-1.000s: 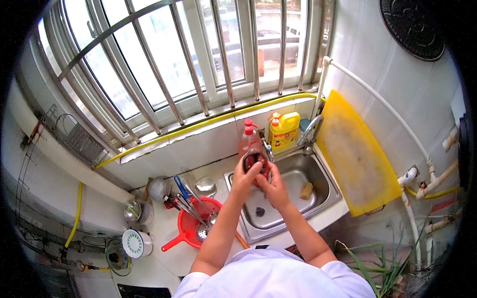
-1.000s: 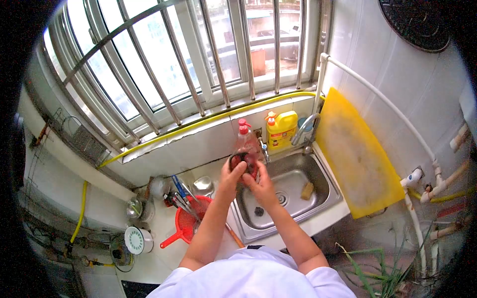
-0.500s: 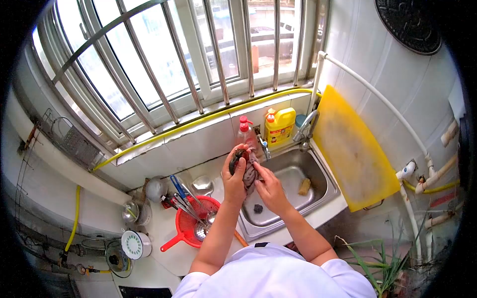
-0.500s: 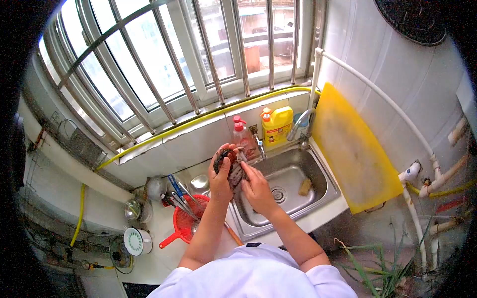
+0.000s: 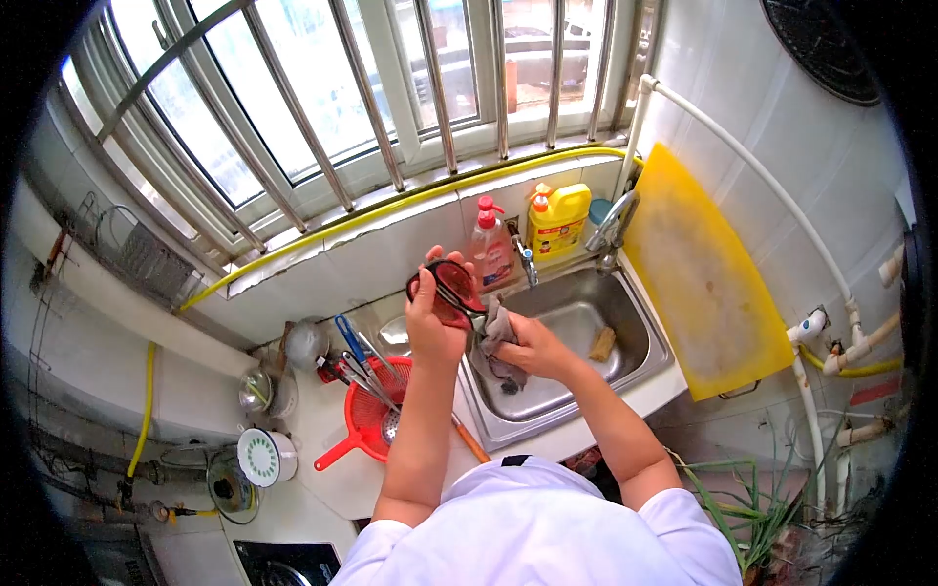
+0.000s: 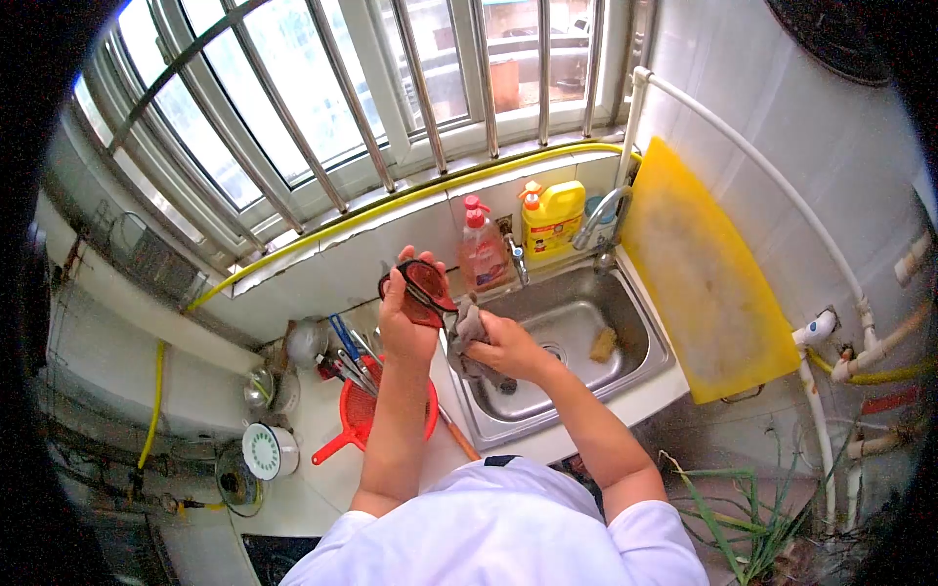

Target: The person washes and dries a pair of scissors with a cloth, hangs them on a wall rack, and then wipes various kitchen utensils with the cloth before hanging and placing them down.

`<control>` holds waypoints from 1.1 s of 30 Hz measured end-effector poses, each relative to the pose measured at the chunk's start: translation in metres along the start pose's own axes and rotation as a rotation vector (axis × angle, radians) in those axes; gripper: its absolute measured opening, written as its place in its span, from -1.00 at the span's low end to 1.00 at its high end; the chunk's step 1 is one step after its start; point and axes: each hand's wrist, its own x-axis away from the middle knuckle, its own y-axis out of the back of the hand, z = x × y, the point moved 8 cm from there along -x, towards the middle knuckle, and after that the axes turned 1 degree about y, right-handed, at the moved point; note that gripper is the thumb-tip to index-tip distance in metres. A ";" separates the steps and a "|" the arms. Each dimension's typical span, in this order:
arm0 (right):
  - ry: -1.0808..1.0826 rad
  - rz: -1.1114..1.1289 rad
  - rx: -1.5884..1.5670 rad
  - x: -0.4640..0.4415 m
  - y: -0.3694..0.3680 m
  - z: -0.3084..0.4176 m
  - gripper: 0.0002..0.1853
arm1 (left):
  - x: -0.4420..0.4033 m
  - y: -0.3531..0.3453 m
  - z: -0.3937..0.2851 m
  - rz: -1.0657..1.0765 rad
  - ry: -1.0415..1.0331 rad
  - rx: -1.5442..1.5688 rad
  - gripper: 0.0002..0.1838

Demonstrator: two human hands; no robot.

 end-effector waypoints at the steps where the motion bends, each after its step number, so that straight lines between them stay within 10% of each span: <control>1: 0.049 0.010 -0.034 0.004 0.000 0.001 -0.71 | -0.001 0.004 -0.003 -0.026 0.001 -0.007 -0.58; 12: -0.093 0.105 -0.228 0.051 0.012 -0.038 -0.81 | -0.017 0.026 -0.037 -0.024 -0.030 0.091 -0.59; 18: -0.199 -0.516 -0.557 0.076 0.075 -0.076 -0.68 | -0.023 0.017 -0.047 -0.063 -0.020 -0.062 -0.61; 24: 0.291 -0.479 0.275 0.006 0.022 0.038 -0.55 | 0.003 -0.009 0.036 -0.053 0.072 -0.189 -0.58; 30: 0.212 -0.517 -0.132 -0.001 0.000 -0.005 -0.53 | 0.017 -0.002 0.036 0.000 0.156 -0.308 -0.44; 33: 0.189 -0.566 -0.358 -0.004 -0.004 -0.023 -0.58 | 0.024 -0.008 0.012 0.238 -0.206 -1.275 -0.20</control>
